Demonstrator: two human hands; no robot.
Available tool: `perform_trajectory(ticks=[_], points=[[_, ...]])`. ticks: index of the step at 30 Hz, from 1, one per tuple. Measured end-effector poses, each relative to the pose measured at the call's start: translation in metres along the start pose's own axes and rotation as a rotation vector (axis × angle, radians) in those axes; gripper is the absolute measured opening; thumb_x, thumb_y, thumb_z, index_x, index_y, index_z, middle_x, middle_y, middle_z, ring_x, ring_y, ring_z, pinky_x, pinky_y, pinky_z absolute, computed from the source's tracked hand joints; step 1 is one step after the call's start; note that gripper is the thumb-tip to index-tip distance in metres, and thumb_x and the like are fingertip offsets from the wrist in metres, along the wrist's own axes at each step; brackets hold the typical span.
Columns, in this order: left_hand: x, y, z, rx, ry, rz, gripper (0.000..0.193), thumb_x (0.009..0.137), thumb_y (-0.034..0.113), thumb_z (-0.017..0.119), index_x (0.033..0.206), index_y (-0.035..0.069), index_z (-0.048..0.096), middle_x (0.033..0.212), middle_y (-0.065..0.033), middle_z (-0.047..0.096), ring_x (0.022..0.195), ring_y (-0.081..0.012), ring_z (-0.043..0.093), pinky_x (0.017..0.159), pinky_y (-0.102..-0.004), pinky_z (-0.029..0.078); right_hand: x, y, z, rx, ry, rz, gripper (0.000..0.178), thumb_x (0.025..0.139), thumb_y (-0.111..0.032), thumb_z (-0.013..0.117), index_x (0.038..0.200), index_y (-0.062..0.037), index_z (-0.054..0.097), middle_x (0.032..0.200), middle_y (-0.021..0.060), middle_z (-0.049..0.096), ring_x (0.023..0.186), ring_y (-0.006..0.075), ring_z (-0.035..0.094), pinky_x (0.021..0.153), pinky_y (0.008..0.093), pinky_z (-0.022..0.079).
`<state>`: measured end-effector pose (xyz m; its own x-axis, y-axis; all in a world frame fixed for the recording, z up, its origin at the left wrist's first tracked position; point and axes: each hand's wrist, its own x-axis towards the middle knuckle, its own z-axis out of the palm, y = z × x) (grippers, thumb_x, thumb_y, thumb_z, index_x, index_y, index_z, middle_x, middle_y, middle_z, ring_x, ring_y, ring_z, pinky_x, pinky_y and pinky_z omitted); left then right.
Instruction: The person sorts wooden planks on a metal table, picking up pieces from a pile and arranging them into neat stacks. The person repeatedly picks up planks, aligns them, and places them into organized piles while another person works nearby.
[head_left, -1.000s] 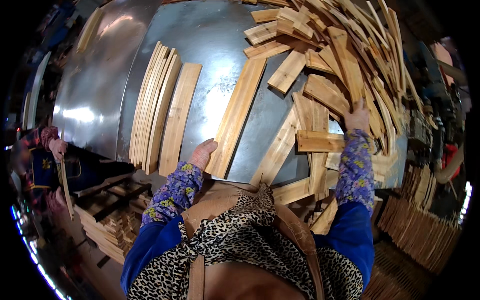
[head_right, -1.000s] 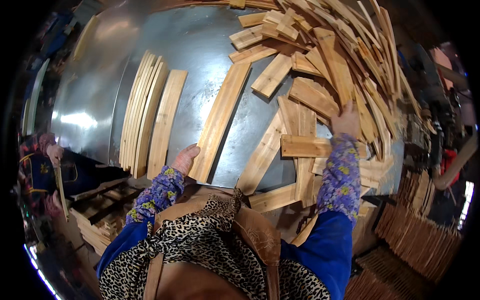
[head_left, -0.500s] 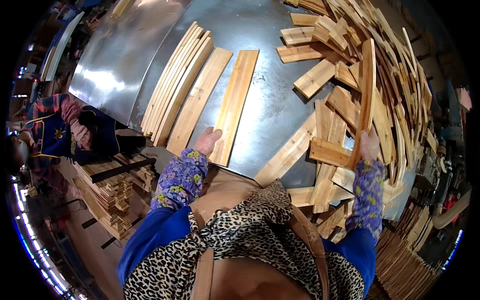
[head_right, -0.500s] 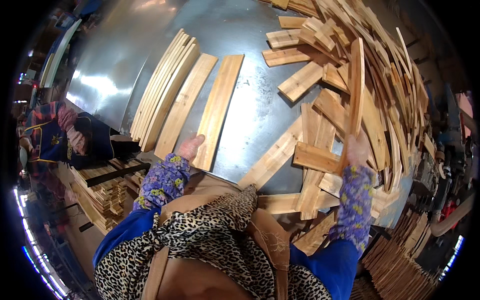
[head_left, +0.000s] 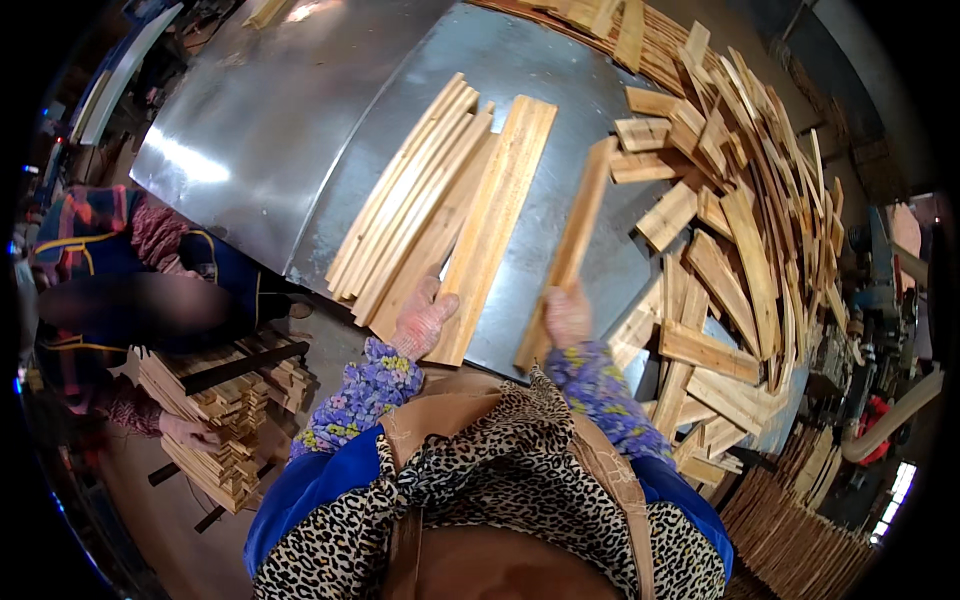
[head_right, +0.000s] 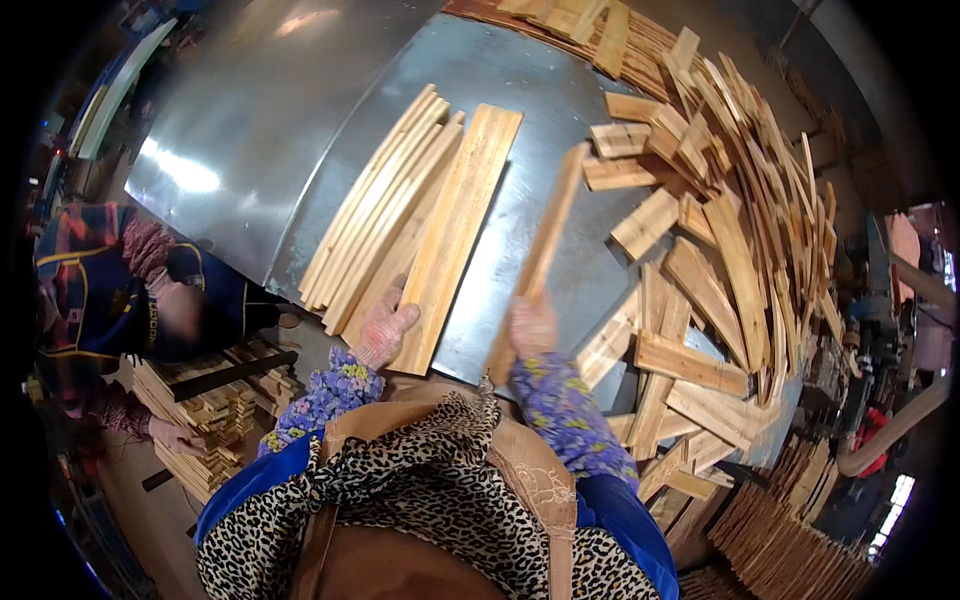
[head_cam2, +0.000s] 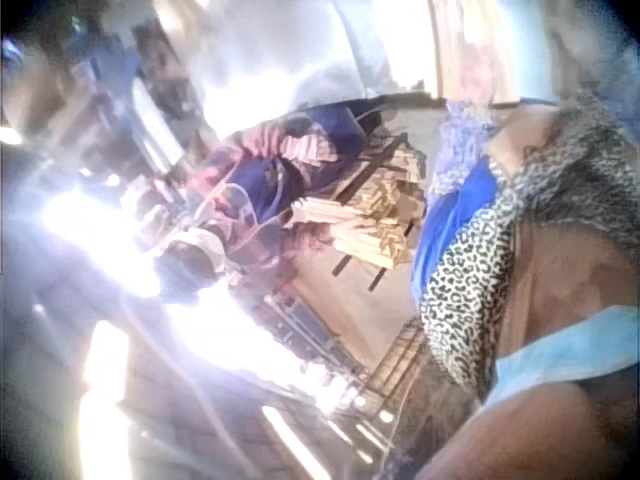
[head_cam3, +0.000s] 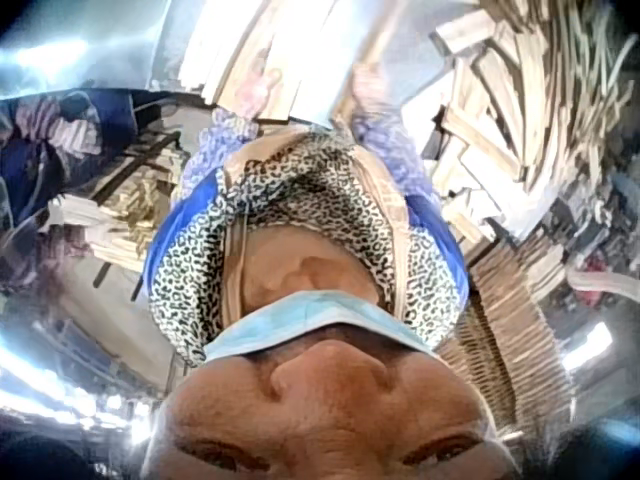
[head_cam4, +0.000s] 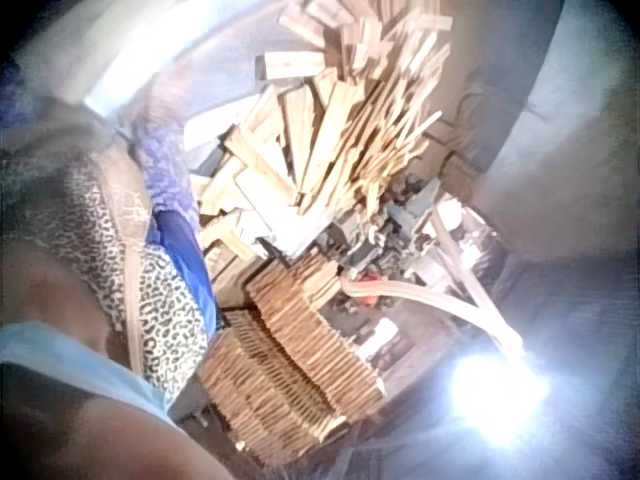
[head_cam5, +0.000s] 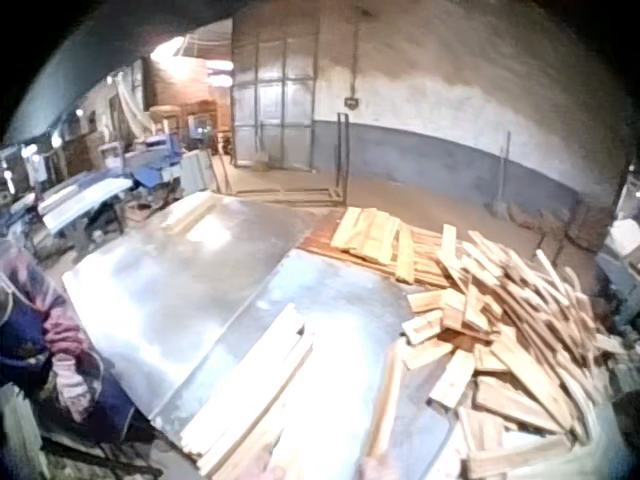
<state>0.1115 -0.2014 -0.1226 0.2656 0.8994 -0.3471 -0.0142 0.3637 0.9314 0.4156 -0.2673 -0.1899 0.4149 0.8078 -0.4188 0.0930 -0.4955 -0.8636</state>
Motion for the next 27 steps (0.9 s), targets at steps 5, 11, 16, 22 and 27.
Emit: perform_trajectory(ticks=[5, 11, 16, 22, 27], points=[[-0.004, 0.089, -0.062, -0.029, -0.015, -0.156, 0.055, 0.102, 0.022, 0.067, 0.145, -0.009, 0.055, 0.128, -0.0144, 0.070, 0.115, -0.0224, 0.067, 0.104, -0.0373, 0.055, -0.030, -0.108, 0.168, -0.277, -0.261, -0.051, 0.089, 0.103, -0.051, 0.066, 0.174, -0.0144, 0.026, 0.128, 0.0303, 0.075, 0.125, 0.0491, 0.070, 0.107, 0.0491, 0.055], [0.037, 0.108, -0.112, -0.286, 0.280, 0.094, 0.037, 0.103, 0.026, 0.066, 0.128, 0.000, 0.060, 0.114, -0.0092, 0.069, 0.101, -0.0193, 0.066, 0.093, -0.0364, 0.057, 0.003, -0.112, 0.188, -0.121, -0.586, -0.147, 0.078, 0.108, -0.048, 0.061, 0.167, -0.0030, 0.038, 0.143, 0.0231, 0.069, 0.128, 0.0357, 0.067, 0.113, 0.0415, 0.048], [0.087, 0.097, -0.125, -0.417, 0.486, 0.197, 0.028, 0.106, 0.026, 0.065, 0.121, 0.003, 0.061, 0.106, -0.0077, 0.068, 0.095, -0.0181, 0.065, 0.088, -0.0389, 0.057, 0.005, -0.139, 0.203, -0.322, -0.625, -0.061, 0.084, 0.102, -0.059, 0.064, 0.161, -0.0028, 0.045, 0.134, 0.0237, 0.071, 0.114, 0.0330, 0.070, 0.102, 0.0426, 0.052], [0.101, 0.127, -0.130, -0.589, 0.547, 0.155, 0.024, 0.106, 0.026, 0.064, 0.118, 0.007, 0.057, 0.104, -0.0053, 0.064, 0.095, -0.0181, 0.067, 0.086, -0.0381, 0.059, 0.008, -0.150, 0.202, -0.327, -0.655, 0.034, 0.085, 0.102, -0.062, 0.063, 0.163, -0.0048, 0.048, 0.139, 0.0204, 0.070, 0.117, 0.0320, 0.069, 0.106, 0.0417, 0.050], [0.124, 0.132, -0.131, -0.680, 0.666, 0.168, 0.022, 0.106, 0.029, 0.067, 0.106, 0.009, 0.057, 0.099, -0.0047, 0.063, 0.091, -0.0187, 0.067, 0.083, -0.0385, 0.059, 0.010, -0.138, 0.201, -0.267, -0.688, -0.017, 0.078, 0.107, -0.056, 0.060, 0.165, -0.0052, 0.047, 0.145, 0.0208, 0.068, 0.127, 0.0314, 0.066, 0.113, 0.0408, 0.047]])
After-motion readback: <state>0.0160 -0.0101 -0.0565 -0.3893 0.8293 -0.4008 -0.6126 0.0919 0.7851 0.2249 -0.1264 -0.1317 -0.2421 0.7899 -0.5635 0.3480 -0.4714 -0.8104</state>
